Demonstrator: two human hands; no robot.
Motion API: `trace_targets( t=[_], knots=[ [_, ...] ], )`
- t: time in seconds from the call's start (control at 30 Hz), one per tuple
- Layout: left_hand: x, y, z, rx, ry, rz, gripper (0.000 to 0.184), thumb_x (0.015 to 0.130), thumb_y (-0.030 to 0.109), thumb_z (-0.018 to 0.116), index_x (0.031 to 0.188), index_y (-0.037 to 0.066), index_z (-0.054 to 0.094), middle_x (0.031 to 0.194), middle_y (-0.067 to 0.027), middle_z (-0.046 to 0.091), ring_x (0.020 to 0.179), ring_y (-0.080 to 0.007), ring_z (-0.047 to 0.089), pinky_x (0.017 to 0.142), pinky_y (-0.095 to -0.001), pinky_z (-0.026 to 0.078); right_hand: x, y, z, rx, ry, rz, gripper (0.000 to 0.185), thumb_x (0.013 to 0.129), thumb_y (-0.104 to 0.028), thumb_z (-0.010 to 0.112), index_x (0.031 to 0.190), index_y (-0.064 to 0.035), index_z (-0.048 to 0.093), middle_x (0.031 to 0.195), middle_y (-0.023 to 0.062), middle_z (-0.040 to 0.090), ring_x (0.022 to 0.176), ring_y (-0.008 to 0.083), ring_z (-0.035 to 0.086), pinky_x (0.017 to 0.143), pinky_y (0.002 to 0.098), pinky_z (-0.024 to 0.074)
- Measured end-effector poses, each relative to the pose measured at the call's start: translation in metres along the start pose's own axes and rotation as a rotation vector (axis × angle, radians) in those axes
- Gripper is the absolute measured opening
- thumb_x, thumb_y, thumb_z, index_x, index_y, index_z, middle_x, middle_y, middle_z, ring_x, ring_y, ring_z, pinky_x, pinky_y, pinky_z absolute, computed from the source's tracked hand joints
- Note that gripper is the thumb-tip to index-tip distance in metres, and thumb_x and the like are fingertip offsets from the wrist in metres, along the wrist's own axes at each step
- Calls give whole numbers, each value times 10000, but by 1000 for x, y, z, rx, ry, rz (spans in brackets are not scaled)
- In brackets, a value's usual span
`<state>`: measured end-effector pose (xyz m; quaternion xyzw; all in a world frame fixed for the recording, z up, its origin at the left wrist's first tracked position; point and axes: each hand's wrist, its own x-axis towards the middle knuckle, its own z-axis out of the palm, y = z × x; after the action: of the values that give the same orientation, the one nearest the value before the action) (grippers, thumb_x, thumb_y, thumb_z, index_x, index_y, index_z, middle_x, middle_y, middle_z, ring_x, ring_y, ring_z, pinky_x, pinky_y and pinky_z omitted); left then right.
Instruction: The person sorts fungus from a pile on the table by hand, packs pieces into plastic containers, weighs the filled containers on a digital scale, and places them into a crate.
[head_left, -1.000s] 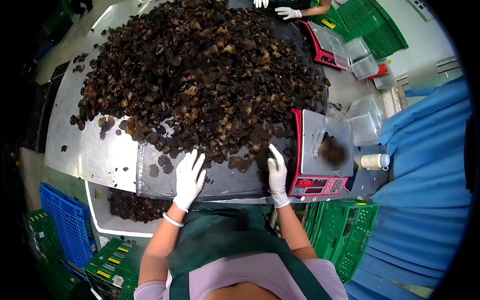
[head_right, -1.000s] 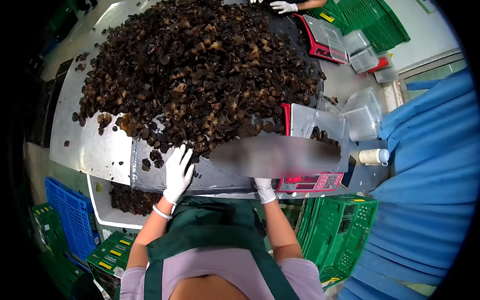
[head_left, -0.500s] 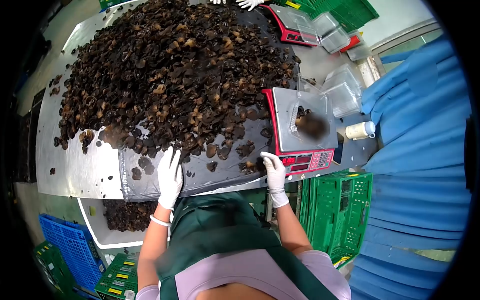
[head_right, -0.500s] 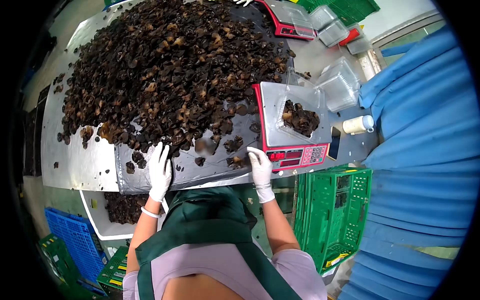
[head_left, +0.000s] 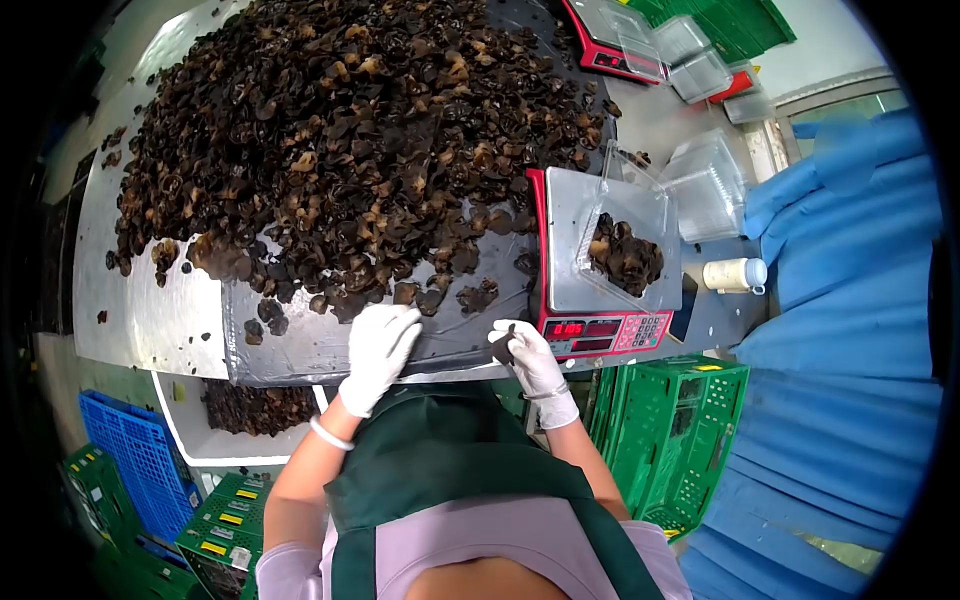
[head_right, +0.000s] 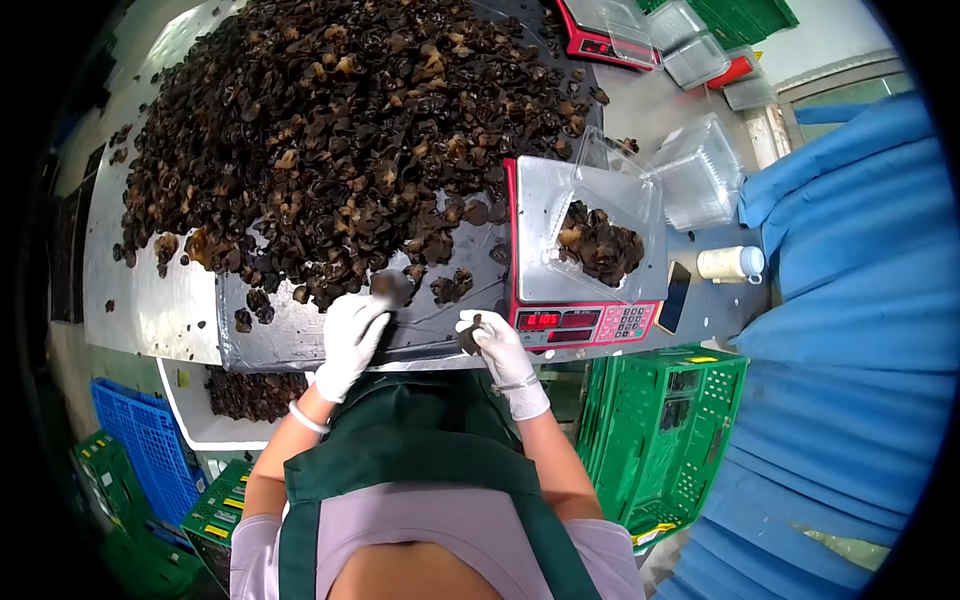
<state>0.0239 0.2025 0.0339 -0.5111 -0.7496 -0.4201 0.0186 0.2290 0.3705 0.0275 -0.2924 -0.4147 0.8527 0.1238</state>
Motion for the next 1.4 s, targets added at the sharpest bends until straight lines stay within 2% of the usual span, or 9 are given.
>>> trace_targets(
  t=[0.17,0.3,0.43,0.5,0.73,1.03,1.23,1.3,1.4],
  knots=[
    [37,33,70,160,-213,211,292,789,126,571,1072,56,579,973,-70,588,863,-238,553,721,-348,442,-1,-14,-18,111,-166,-62,478,913,-324,591,1224,20,474,1143,164,591,992,222,616,853,356,519],
    [29,17,81,250,-349,81,299,800,131,519,1088,72,573,948,-81,573,859,-237,544,694,-338,438,3,-22,-23,106,-238,-7,586,930,-531,442,1125,13,539,1139,156,589,990,234,612,820,404,528],
    [11,19,65,-400,-29,-377,244,818,101,644,1048,27,613,871,-85,631,744,-209,591,676,-305,472,6,-28,-20,34,-210,128,484,956,-429,461,1089,22,574,1048,138,632,891,191,630,778,344,532],
    [8,21,43,-1056,-220,-967,220,931,151,558,1093,10,606,915,-1,626,762,-72,549,702,-218,463,16,-28,-14,-74,-225,212,433,966,-370,470,1093,28,581,1012,128,646,855,176,634,761,321,531],
    [-19,20,4,-1512,-97,-1102,342,913,178,587,1207,13,529,1137,-56,577,950,-144,574,821,-277,492,46,-36,29,-485,-78,23,233,906,-89,564,1116,-8,628,920,39,649,759,81,576,684,212,469],
    [-104,-14,-54,-1887,317,-1073,340,961,329,500,991,-2,572,1065,-202,598,912,-285,626,722,-351,587,92,17,68,-1657,-123,-718,258,769,-241,682,1002,-139,636,884,55,590,757,241,624,642,333,495],
    [-74,3,-63,-1292,192,-1200,153,870,126,557,998,61,611,1079,-92,625,886,-148,608,782,-289,507,75,0,35,-1300,-202,-395,211,748,-129,704,958,-129,679,814,56,578,692,188,601,628,290,489],
    [-74,-6,-40,-981,48,-1039,223,843,57,553,1059,52,609,1033,-42,625,876,-121,590,793,-266,484,78,-3,13,-879,-216,2,216,812,-102,670,1023,-57,675,813,6,610,642,77,545,612,228,463],
    [-50,-3,-7,-312,81,-543,296,783,5,548,1070,43,607,1010,-101,602,853,-208,590,795,-310,488,78,-27,43,-590,-31,110,261,845,-73,612,1090,17,617,900,15,639,643,63,535,625,216,464]
  ],
)
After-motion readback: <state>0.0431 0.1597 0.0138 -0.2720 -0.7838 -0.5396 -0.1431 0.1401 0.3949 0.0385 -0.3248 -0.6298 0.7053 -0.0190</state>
